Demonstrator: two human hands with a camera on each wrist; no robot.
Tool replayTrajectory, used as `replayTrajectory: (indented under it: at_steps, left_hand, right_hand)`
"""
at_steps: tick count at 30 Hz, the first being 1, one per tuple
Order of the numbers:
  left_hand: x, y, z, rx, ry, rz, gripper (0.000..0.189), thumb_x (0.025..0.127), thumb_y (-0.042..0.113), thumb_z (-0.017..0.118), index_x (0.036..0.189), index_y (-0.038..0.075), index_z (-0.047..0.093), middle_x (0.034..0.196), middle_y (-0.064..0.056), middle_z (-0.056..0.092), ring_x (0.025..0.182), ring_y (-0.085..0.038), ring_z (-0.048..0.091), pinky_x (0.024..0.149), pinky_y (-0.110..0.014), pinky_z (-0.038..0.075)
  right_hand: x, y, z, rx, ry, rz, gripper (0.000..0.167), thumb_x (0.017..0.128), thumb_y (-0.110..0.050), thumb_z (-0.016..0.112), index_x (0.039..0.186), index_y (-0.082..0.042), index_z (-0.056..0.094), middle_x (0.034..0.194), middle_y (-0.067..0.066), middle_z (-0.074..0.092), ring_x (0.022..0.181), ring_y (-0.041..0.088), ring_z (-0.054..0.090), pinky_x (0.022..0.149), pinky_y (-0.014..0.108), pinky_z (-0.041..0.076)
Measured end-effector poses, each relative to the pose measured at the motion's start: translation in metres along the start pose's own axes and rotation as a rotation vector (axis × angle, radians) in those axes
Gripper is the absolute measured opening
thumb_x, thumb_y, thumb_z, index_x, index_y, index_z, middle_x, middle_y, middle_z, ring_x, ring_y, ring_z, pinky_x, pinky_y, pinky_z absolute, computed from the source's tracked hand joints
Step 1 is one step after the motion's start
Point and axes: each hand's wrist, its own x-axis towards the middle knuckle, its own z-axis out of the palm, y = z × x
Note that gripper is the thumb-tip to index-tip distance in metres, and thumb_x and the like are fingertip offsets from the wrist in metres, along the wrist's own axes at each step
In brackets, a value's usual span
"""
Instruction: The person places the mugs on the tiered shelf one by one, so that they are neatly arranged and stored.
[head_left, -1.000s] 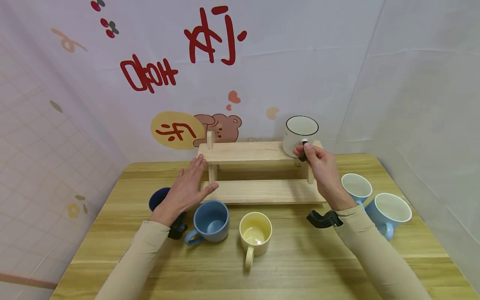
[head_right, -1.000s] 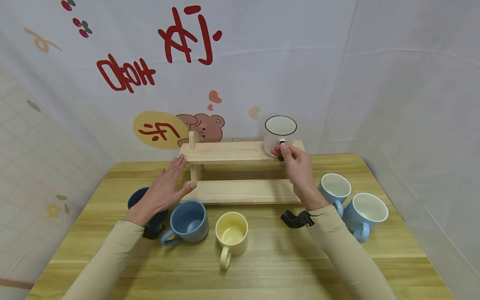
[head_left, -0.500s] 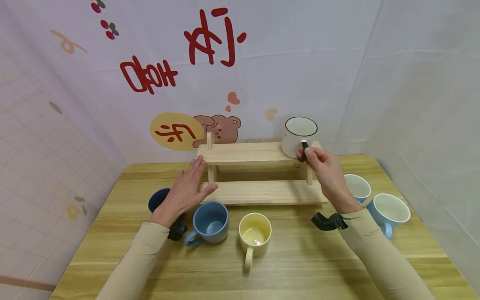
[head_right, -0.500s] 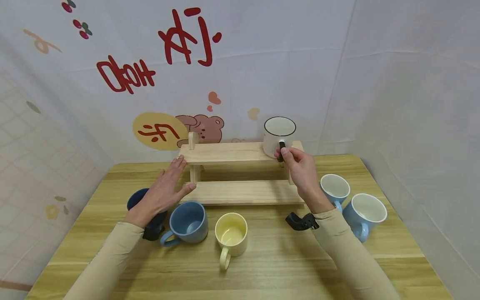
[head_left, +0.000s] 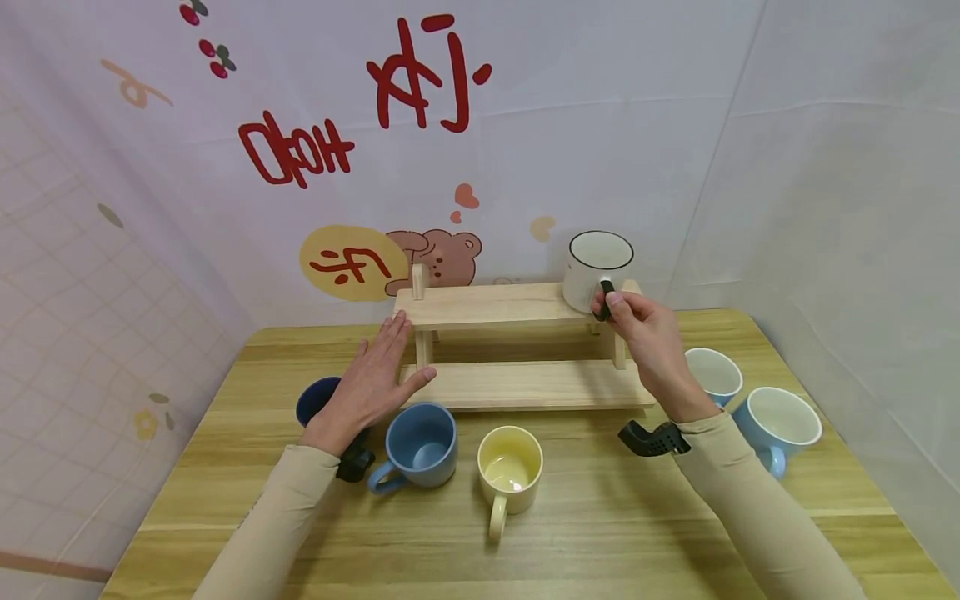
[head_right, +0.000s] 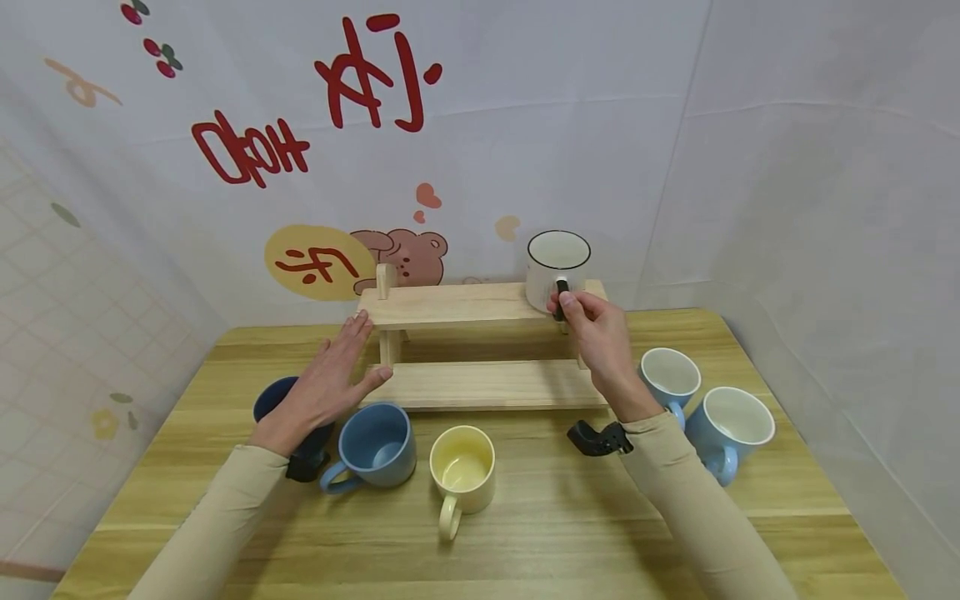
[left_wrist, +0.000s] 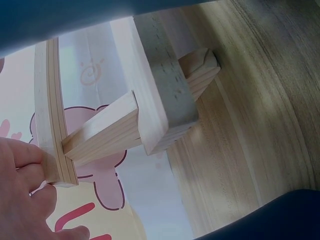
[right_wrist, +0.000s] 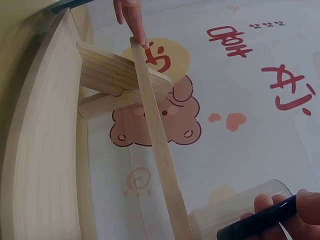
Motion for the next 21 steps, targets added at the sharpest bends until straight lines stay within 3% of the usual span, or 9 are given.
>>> replayTrajectory:
  at_steps: [7,13,17,21]
  left_hand:
    - [0.0,0.001,0.001,0.006,0.008,0.009,0.096,0.101,0.066,0.05,0.166,0.003,0.016,0.173,-0.013,0.008,0.159,-0.033,0.007,0.122,-0.065,0.015]
    - [0.001,0.002,0.002,0.002,0.006,0.01,0.095,0.102,0.064,0.05,0.166,0.004,0.015,0.174,-0.011,0.007,0.16,-0.03,0.004,0.122,-0.064,0.015]
    - [0.0,0.002,0.001,0.003,0.001,0.009,0.095,0.102,0.065,0.05,0.166,0.004,0.014,0.174,-0.012,0.007,0.16,-0.031,0.005,0.123,-0.064,0.013]
    - [0.0,0.001,0.001,0.008,-0.002,0.006,0.096,0.101,0.065,0.05,0.166,0.003,0.014,0.174,-0.012,0.006,0.159,-0.032,0.005,0.123,-0.065,0.012]
  right_hand:
    - [-0.001,0.001,-0.003,-0.029,-0.014,-0.005,0.052,0.106,-0.029,0.061,0.13,0.017,0.061,0.122,0.013,0.068,0.116,0.012,0.063,0.105,0.023,0.048]
    - [-0.017,-0.001,-0.008,-0.257,0.051,-0.004,0.054,0.108,-0.037,0.056,0.141,0.005,0.06,0.14,0.018,0.061,0.134,0.02,0.053,0.113,0.034,0.042]
    - [-0.037,-0.002,-0.014,-0.416,0.086,-0.054,0.048,0.108,-0.038,0.055,0.143,-0.005,0.061,0.143,0.011,0.062,0.137,0.024,0.053,0.106,0.021,0.043]
    - [-0.056,-0.002,-0.018,-0.503,0.075,-0.103,0.042,0.109,-0.034,0.054,0.141,-0.007,0.064,0.141,0.01,0.064,0.131,0.016,0.057,0.096,0.011,0.044]
